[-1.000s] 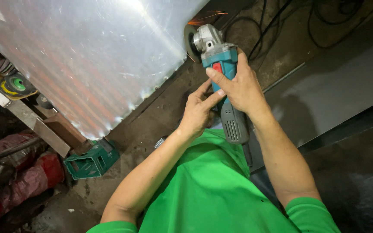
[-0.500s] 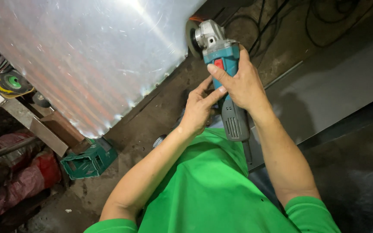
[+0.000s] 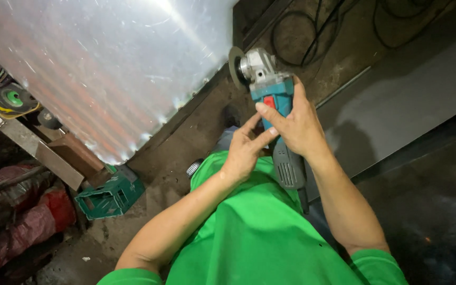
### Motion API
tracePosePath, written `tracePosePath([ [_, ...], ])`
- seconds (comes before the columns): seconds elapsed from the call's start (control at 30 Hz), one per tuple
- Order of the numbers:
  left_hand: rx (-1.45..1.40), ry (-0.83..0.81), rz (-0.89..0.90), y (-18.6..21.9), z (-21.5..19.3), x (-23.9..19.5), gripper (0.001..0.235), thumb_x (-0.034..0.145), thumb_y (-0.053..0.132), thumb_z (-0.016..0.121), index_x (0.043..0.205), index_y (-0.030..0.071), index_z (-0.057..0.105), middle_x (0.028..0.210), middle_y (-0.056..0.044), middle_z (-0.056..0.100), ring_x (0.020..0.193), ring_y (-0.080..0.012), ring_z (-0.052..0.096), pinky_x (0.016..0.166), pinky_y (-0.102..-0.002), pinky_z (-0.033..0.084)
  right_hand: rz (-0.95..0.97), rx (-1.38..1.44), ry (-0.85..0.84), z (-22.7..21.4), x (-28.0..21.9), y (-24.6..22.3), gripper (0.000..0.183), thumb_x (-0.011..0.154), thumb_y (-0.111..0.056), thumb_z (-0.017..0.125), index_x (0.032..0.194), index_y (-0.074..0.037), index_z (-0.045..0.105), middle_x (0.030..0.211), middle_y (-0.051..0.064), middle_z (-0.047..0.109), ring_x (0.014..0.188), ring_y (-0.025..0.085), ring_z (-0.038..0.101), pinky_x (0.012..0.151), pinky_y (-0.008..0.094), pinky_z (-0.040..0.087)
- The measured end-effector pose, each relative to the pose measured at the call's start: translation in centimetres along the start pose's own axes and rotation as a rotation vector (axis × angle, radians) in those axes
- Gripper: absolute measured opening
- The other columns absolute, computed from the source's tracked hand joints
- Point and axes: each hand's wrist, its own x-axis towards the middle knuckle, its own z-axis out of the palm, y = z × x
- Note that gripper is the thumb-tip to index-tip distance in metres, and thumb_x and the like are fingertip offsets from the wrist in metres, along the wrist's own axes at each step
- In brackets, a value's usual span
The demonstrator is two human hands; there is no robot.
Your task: Grinding the edges of a metal sheet and then welding a seam.
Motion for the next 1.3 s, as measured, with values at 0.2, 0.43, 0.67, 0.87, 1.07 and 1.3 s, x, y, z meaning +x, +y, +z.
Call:
tracePosePath([
  [0.2, -0.022, -0.022, -0.045, 0.5, -0.2, -0.7, 0.078, 0.089, 0.025, 0.077, 0.155, 0.0, 0.044, 0.088, 0.001, 0.065, 0.066, -0.0055, 0.054, 0.052, -0.021, 0.04, 0.001, 0.024, 0.03, 0.5, -0.9, 0.7, 0.087, 0.089, -0.038, 0.08, 0.152, 0.002, 0.036, 0.122, 0.012, 0.071, 0.108, 0.018, 0.067, 0.095, 0.033, 0.054],
  [0.43, -0.084, -0.048, -0.049, 1.8, 0.1, 0.0, 0.076, 0.089, 0.025, 0.076, 0.154, 0.001, 0.045, 0.09, 0.001, 0.065, 0.07, -0.0062, 0.059, 0.056, -0.022, 0.047, -0.007, -0.003, 0.019, 0.3, 0.3, 0.3, 0.086, 0.089, -0.039, 0.08, 0.151, 0.002, 0.038, 0.12, 0.012, 0.072, 0.107, 0.017, 0.068, 0.096, 0.033, 0.055],
  [0.67, -0.05, -0.008, -0.033, 2.8, 0.4, 1.8, 0.075, 0.09, 0.023, 0.076, 0.155, 0.001, 0.045, 0.089, -0.001, 0.064, 0.068, -0.007, 0.057, 0.054, -0.023, 0.046, 0.003, 0.01, 0.01, -0.3, 2.5, -0.6, 0.085, 0.09, -0.041, 0.08, 0.151, 0.003, 0.039, 0.119, 0.011, 0.072, 0.104, 0.017, 0.068, 0.092, 0.033, 0.055],
  [0.87, -0.089, -0.017, -0.034, 4.3, 0.7, 3.1, 0.077, 0.09, 0.022, 0.076, 0.156, 0.0, 0.042, 0.093, -0.001, 0.067, 0.07, -0.0074, 0.06, 0.055, -0.023, 0.048, 0.044, 0.018, 0.001, -0.7, 4.3, -1.0, 0.082, 0.088, -0.044, 0.078, 0.148, -0.001, 0.043, 0.115, 0.01, 0.073, 0.099, 0.017, 0.068, 0.087, 0.033, 0.056],
  [1.07, -0.069, -0.025, -0.014, 4.8, 0.8, 3.9, 0.075, 0.091, 0.022, 0.075, 0.155, -0.001, 0.044, 0.094, -0.003, 0.068, 0.071, -0.0084, 0.062, 0.056, -0.024, 0.049, -0.028, 0.005, 0.02, -0.9, 5.2, -0.8, 0.079, 0.091, -0.045, 0.079, 0.146, 0.0, 0.044, 0.116, 0.011, 0.073, 0.105, 0.018, 0.069, 0.093, 0.033, 0.055],
  [1.3, -0.065, -0.034, -0.038, 5.0, 0.5, 3.0, 0.074, 0.089, 0.022, 0.075, 0.153, 0.002, 0.043, 0.093, -0.003, 0.069, 0.072, -0.0094, 0.063, 0.057, -0.025, 0.051, -0.01, 0.029, 0.03, -0.4, 4.1, -1.5, 0.075, 0.09, -0.043, 0.079, 0.143, 0.0, 0.048, 0.114, 0.011, 0.073, 0.102, 0.018, 0.069, 0.091, 0.034, 0.056],
])
